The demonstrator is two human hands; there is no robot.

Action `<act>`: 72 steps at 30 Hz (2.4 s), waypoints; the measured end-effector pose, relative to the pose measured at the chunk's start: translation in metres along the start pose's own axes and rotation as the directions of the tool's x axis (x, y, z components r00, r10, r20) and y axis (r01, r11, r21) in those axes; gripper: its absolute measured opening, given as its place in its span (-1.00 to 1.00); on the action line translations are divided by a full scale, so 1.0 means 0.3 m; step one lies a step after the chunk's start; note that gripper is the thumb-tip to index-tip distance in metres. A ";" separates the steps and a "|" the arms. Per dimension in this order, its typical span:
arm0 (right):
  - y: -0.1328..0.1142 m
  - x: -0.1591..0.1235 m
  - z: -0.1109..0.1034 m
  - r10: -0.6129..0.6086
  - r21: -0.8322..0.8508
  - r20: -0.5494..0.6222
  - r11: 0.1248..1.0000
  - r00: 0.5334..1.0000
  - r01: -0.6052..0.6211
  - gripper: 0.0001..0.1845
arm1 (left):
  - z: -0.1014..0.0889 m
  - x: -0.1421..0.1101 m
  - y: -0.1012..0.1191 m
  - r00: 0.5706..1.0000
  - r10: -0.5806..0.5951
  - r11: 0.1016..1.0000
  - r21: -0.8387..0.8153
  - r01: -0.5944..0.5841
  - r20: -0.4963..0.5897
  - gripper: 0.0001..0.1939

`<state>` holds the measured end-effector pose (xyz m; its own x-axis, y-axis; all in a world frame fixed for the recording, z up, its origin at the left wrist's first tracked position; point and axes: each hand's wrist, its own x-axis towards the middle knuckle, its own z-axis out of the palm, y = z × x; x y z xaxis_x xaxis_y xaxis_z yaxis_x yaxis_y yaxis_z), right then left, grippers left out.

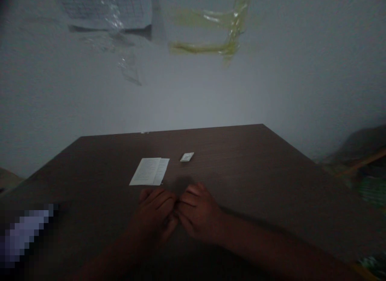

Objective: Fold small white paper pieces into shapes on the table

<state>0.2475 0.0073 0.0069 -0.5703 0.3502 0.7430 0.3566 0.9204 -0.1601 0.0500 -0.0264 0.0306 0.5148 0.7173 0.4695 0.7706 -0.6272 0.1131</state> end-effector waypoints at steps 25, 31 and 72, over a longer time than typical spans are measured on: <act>0.012 -0.016 -0.005 -0.018 -0.033 -0.007 0.999 1.000 0.018 -0.79 | -0.002 -0.007 -0.008 0.999 -0.014 0.998 -0.061 0.011 -0.047 -0.77; 0.009 -0.025 -0.017 0.003 0.036 0.017 0.999 1.000 -0.003 -0.80 | -0.014 -0.010 -0.009 0.995 0.083 0.996 0.040 -0.081 -0.047 -0.82; 0.054 -0.023 -0.053 0.033 -0.004 -0.073 0.999 0.997 -0.033 -0.84 | -0.055 -0.007 -0.088 0.996 -0.074 0.995 0.063 0.077 -0.052 -0.83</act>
<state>0.2692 0.0171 0.0095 -0.5028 0.3665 0.7829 0.3787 0.9075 -0.1817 0.0225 -0.0164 0.0411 0.4360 0.7448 0.5051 0.8304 -0.5493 0.0933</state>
